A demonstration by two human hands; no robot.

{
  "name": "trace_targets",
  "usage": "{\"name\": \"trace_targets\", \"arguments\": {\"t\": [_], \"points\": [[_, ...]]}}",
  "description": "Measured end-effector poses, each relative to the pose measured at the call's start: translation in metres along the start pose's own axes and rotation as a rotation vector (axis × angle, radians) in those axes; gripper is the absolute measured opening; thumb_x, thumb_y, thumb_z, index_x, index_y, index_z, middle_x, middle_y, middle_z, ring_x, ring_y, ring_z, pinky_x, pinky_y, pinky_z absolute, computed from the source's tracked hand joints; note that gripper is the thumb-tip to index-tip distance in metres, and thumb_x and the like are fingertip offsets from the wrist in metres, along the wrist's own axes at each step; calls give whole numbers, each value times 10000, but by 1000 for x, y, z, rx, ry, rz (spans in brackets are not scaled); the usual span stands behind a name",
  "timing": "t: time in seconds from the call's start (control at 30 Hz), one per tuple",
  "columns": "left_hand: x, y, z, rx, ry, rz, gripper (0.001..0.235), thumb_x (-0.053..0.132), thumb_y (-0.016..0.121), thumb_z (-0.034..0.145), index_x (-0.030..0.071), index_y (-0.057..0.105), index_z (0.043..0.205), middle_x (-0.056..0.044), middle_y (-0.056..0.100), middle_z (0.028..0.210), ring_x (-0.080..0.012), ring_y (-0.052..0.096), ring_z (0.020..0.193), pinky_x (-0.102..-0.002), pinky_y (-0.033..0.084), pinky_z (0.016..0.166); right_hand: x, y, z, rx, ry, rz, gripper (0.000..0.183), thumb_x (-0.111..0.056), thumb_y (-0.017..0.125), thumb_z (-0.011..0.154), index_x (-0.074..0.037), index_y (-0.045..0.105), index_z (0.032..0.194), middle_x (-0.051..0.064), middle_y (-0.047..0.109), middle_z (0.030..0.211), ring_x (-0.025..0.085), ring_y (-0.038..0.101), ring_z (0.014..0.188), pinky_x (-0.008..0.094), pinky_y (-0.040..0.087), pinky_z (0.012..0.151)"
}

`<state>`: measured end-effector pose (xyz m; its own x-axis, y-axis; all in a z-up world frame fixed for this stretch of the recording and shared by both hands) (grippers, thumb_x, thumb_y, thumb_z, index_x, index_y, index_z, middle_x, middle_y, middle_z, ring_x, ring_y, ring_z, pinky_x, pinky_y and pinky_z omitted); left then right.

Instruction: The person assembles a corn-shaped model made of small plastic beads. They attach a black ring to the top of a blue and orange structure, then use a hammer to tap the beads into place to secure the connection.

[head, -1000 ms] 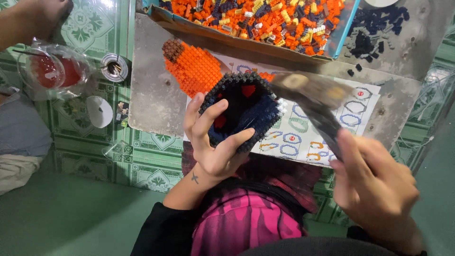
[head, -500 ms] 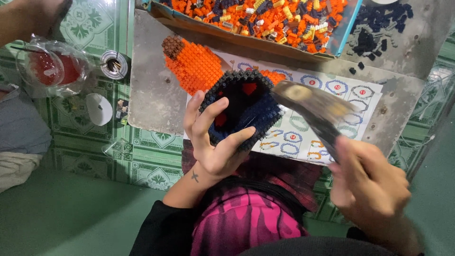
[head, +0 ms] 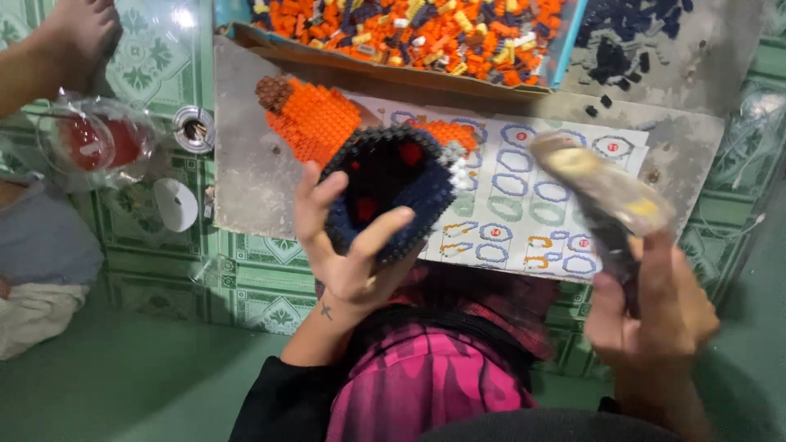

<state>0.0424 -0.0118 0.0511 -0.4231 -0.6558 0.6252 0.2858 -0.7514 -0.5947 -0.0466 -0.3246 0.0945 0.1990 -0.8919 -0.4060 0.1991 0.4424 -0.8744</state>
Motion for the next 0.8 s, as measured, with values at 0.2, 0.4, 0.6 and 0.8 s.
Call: {"name": "trace_targets", "arguments": {"t": [0.2,0.4,0.6,0.8], "points": [[-4,-17,12,-104,-79,-168,1069,315,1190,786,291,471,1577,-128,259,1805,-436,324,1752,-693,409,1551,24,34,-4,-63,111,-73,564,229,821,1003,204,728,1558,379,730,1329,318,681,791,374,556,587],[39,-43,69,-386,-105,112,993,539,960,896,132,466,1655,-274,312,1803,-534,343,1716,-753,315,1469,35,64,-18,-116,88,-425,594,-57,869,982,-127,818,1570,183,661,1327,345,668,1024,440,599,874],[69,-25,98,-495,-19,372,1004,426,1039,898,78,515,1680,-325,441,1677,-542,483,1493,-672,463,1275,17,68,-3,-90,210,-348,683,-46,860,917,-122,797,1593,253,545,1433,402,491,1214,538,345,1063],[65,-4,94,-565,1,622,1095,473,979,833,204,461,1759,-274,489,1547,-476,633,1224,-559,571,904,-34,93,85,45,121,8,727,-328,989,917,-86,740,1556,196,600,1431,364,565,1265,515,338,1109]]}}
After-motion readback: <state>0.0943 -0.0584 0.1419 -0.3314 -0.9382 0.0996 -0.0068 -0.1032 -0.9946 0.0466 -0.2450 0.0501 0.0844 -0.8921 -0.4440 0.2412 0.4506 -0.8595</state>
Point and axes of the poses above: each hand's wrist, its own z-axis towards the middle knuckle, its own y-axis out of the palm, x = y × z, the point moved 5 cm from there along z, towards the middle knuckle
